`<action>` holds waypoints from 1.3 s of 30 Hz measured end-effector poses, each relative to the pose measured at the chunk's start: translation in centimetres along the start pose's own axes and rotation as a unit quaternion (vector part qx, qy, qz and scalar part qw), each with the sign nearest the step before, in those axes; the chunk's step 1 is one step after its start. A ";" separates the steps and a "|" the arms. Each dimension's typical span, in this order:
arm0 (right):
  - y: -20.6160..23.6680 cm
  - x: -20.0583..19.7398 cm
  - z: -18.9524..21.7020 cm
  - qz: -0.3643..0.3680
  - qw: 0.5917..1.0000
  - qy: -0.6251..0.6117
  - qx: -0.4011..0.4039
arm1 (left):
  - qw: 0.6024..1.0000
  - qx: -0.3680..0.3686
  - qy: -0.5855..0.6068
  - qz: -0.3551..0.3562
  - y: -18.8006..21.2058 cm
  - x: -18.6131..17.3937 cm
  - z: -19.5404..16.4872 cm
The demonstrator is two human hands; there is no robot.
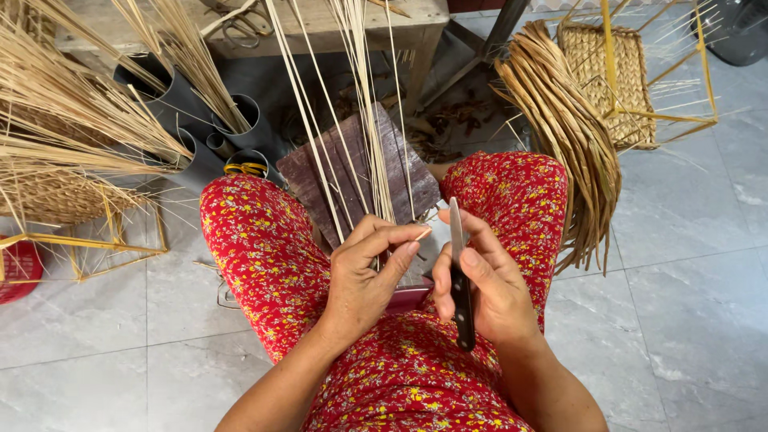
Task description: The person sits on the floor and uses a small knife to trim and point the ends of thin bamboo strips, working one strip at a time on a board resting on their lap. Finished strips are set aside with a growing bundle of prepared strips beside them.
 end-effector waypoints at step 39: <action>1.2 1.1 -1.9 -0.027 0.979 -0.176 0.096 | 0.984 0.115 -0.116 -0.074 0.7 0.3 -2.2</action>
Point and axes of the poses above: each hand's wrist, its own y-axis away from the middle knuckle, its own x-axis out of the palm, z = x × y, the point moved 6 cm from there along -y, towards the middle knuckle
